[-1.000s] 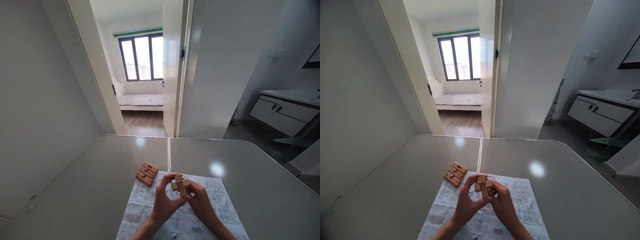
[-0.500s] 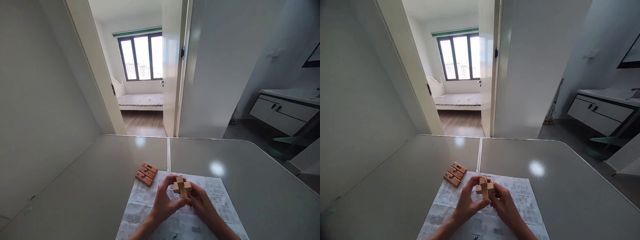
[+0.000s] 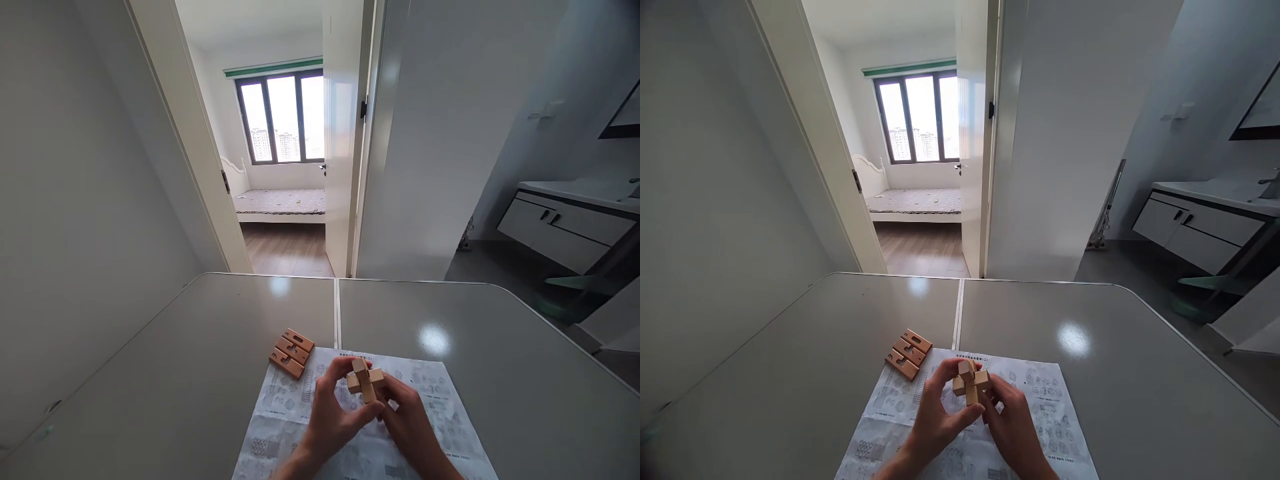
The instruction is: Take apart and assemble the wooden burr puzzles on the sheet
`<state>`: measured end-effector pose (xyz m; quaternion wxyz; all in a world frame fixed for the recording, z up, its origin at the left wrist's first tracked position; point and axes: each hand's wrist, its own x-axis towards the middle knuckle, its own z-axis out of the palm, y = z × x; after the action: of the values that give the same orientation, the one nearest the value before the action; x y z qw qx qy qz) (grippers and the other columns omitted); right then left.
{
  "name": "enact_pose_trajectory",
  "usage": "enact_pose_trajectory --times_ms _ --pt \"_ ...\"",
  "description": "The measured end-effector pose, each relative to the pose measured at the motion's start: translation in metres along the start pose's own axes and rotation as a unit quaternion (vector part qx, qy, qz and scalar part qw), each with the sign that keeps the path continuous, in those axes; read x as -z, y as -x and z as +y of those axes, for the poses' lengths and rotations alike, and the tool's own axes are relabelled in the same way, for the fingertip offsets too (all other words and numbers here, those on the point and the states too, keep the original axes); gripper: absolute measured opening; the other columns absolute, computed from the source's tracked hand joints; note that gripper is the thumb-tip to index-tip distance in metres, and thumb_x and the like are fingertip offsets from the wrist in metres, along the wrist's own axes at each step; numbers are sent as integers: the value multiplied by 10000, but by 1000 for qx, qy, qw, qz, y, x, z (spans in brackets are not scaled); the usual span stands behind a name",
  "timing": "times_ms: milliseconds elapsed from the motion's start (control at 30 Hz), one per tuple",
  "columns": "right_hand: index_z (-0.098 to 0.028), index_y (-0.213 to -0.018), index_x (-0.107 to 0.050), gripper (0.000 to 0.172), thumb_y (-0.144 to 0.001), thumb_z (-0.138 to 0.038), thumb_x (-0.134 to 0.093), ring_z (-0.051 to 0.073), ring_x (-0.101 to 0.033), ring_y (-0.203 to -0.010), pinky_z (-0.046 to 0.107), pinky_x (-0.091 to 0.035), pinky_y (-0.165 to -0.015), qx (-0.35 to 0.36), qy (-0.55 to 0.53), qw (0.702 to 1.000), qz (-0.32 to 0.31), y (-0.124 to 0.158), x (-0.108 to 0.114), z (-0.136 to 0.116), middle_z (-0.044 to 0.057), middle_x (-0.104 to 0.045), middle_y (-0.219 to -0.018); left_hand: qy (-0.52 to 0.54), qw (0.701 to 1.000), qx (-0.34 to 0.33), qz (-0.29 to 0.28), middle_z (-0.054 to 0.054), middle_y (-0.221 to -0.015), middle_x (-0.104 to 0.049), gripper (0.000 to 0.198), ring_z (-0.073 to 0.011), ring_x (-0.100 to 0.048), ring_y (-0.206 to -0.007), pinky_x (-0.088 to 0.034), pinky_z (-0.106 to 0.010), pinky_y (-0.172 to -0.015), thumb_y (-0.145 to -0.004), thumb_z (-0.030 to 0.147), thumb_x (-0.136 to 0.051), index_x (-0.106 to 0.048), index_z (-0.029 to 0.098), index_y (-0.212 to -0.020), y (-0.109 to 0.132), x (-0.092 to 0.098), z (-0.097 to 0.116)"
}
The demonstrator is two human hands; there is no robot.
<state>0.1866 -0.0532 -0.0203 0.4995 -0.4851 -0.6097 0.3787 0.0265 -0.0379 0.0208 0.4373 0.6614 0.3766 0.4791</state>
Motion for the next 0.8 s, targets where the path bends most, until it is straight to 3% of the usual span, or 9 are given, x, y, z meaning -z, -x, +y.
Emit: enact_pose_trajectory --times_ms 133,300,467,533,633,800 --pt "-201 -872 -710 558 -914 -733 -546 203 -542 -604 310 -471 -575 -14 -3 1000 14 0 -2 5 52 -665 -721 6 1000 14 5 -95 -1169 -764 505 -311 -701 -1090 -532 -429 -996 -722 374 -863 -639 226 -1150 0 -1 -2" --pt "-185 -942 -682 505 -898 -685 -624 178 -526 -584 285 -454 -533 -45 -89 994 -34 -1 -5 11 36 -646 -721 -4 1000 28 1 -85 -1189 -751 519 -308 -690 -1091 -528 -424 -994 -725 385 -857 -642 239 -1174 2 0 -6" --pt "-177 -999 -648 478 -910 -647 -643 144 -477 -545 269 -415 -525 -65 -167 981 -80 -5 -3 10 -6 -578 -671 12 1000 26 -6 -103 -1200 -729 581 -313 -661 -1107 -516 -427 -1009 -798 605 -760 -643 228 -1224 4 2 -10" --pt "-174 -950 -648 499 -935 -670 -592 133 -452 -498 267 -395 -510 -78 -181 975 -107 -7 2 6 -31 -523 -589 40 999 28 -15 -108 -1200 -719 596 -297 -655 -1093 -513 -416 -1008 -898 685 -598 -643 219 -1267 2 3 -10" --pt "-172 -912 -653 545 -969 -694 -510 137 -480 -485 273 -429 -528 -84 -210 958 -176 -10 10 -1 -20 -538 -561 74 995 56 -27 -93 -1076 -727 576 -245 -670 -927 -543 -368 -894 -990 668 -443 -667 211 -1259 -2 6 -11" --pt "-163 -855 -644 556 -982 -686 -501 111 -485 -463 264 -444 -527 -90 -260 922 -272 -14 18 -6 7 -583 -623 52 997 31 -51 -98 -1004 -665 543 -226 -622 -900 -529 -311 -813 -938 674 -558 -738 173 -1049 -9 13 -14"
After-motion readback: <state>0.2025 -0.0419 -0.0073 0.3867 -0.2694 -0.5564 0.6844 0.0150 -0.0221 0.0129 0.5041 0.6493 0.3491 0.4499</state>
